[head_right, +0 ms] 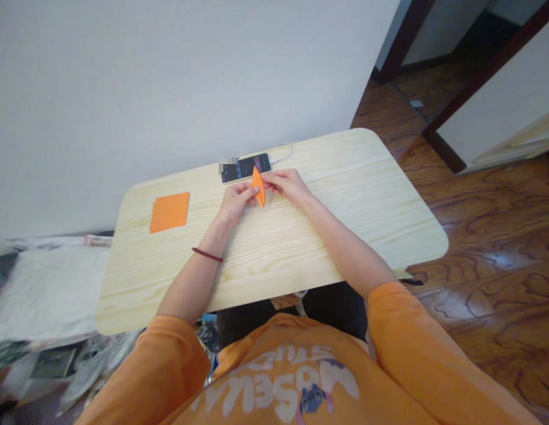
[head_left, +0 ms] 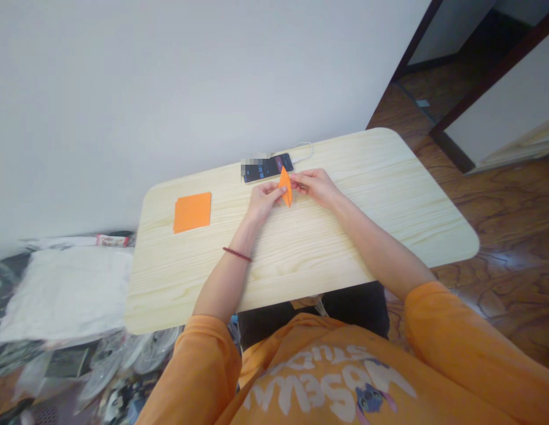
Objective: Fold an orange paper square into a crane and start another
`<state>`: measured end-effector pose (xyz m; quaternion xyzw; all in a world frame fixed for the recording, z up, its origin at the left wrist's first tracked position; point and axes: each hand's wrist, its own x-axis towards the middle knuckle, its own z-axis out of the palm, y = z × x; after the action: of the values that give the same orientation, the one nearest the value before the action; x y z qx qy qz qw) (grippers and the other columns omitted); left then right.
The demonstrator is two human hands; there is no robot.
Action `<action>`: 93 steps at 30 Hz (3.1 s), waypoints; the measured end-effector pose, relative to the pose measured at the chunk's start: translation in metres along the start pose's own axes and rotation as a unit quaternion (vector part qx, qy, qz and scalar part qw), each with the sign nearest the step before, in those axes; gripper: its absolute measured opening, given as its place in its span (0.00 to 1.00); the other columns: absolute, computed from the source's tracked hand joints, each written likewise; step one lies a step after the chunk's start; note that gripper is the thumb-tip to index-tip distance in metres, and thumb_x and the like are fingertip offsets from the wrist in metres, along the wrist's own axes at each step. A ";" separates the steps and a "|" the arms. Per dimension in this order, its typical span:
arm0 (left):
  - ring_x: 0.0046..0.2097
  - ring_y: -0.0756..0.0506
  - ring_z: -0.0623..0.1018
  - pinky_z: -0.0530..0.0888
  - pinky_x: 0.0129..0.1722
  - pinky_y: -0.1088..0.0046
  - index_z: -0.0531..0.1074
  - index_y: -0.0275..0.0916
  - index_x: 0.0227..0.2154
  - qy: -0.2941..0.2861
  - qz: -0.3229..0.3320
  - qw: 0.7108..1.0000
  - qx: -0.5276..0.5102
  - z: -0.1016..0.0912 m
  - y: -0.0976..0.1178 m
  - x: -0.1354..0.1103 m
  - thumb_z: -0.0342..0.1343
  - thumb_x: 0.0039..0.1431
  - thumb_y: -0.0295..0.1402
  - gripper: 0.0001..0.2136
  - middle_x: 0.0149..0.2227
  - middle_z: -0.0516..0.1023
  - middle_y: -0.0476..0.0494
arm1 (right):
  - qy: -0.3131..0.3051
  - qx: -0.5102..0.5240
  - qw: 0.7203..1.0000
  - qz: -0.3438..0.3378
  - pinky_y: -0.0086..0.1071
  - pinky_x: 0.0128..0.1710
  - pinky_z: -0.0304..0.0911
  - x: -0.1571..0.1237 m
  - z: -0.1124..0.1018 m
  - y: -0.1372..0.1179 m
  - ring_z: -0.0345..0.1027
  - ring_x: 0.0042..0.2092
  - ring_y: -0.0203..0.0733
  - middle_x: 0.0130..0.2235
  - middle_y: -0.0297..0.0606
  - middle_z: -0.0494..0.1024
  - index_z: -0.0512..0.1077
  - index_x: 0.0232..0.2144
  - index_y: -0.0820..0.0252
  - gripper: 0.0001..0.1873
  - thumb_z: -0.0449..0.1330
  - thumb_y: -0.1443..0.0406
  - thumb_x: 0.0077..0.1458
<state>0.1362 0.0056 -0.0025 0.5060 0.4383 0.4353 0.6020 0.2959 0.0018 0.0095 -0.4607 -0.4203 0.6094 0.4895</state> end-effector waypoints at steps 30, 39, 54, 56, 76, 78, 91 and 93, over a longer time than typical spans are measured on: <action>0.26 0.51 0.73 0.69 0.28 0.75 0.75 0.34 0.22 0.095 0.023 0.995 -0.004 0.006 -0.005 0.001 0.66 0.40 0.34 0.09 0.26 0.78 0.45 | 0.021 -0.014 0.999 -0.046 0.27 0.21 0.48 0.003 0.008 0.011 0.54 0.20 0.28 0.17 0.29 0.68 0.73 0.21 0.62 0.17 0.71 0.57 0.32; 0.25 0.52 0.73 0.68 0.27 0.77 0.75 0.34 0.22 0.104 0.034 0.994 -0.025 0.007 -0.008 0.001 0.66 0.38 0.33 0.09 0.24 0.78 0.47 | 0.034 0.010 0.999 -0.032 0.27 0.21 0.47 0.001 0.012 0.008 0.53 0.19 0.27 0.16 0.29 0.69 0.73 0.19 0.63 0.16 0.72 0.61 0.28; 0.26 0.52 0.74 0.69 0.29 0.76 0.75 0.34 0.22 0.131 0.037 0.990 -0.037 0.008 -0.008 0.000 0.65 0.39 0.30 0.07 0.24 0.77 0.47 | 0.032 0.015 0.999 -0.004 0.27 0.20 0.44 -0.001 0.012 0.008 0.53 0.19 0.26 0.16 0.30 0.68 0.71 0.17 0.65 0.07 0.67 0.69 0.33; 0.26 0.52 0.74 0.70 0.30 0.75 0.75 0.34 0.22 0.129 0.037 0.990 -0.039 0.008 -0.008 0.000 0.65 0.39 0.30 0.06 0.24 0.78 0.47 | 0.030 0.016 0.999 0.001 0.26 0.20 0.44 -0.001 0.012 0.007 0.53 0.19 0.26 0.16 0.30 0.68 0.71 0.17 0.64 0.06 0.66 0.70 0.34; 0.24 0.55 0.68 0.64 0.26 0.79 0.75 0.36 0.21 0.188 0.057 0.971 -0.137 0.003 -0.014 0.008 0.64 0.40 0.33 0.06 0.22 0.75 0.50 | 0.001 -0.029 0.999 0.017 0.26 0.19 0.43 -0.004 0.015 0.007 0.53 0.19 0.27 0.16 0.30 0.67 0.72 0.20 0.65 0.06 0.66 0.68 0.37; 0.25 0.54 0.69 0.64 0.27 0.78 0.75 0.36 0.22 0.179 0.055 0.974 -0.124 0.003 -0.013 0.007 0.65 0.40 0.34 0.08 0.23 0.76 0.50 | 0.016 -0.021 1.000 -0.008 0.26 0.19 0.44 -0.004 0.017 0.008 0.54 0.20 0.28 0.18 0.31 0.69 0.72 0.23 0.64 0.09 0.67 0.64 0.38; 0.32 0.50 0.76 0.70 0.35 0.75 0.77 0.38 0.31 0.134 0.078 0.988 -0.017 0.004 -0.008 0.002 0.65 0.41 0.34 0.11 0.30 0.79 0.47 | 0.042 -0.235 0.959 -0.152 0.30 0.30 0.55 -0.003 0.004 0.003 0.58 0.26 0.34 0.23 0.31 0.69 0.71 0.23 0.60 0.02 0.60 0.68 0.45; 0.33 0.50 0.77 0.71 0.38 0.73 0.77 0.38 0.31 0.128 0.085 0.988 -0.005 0.003 -0.009 0.002 0.64 0.42 0.33 0.10 0.31 0.80 0.45 | 0.041 -0.294 0.940 -0.171 0.31 0.31 0.54 -0.003 0.001 0.002 0.57 0.27 0.35 0.24 0.32 0.68 0.72 0.24 0.60 0.02 0.58 0.69 0.46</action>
<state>0.1400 0.0058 -0.0114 0.4785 0.4654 0.5481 0.5040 0.2954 -0.0017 0.0087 -0.5297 -0.6329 0.3468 0.4457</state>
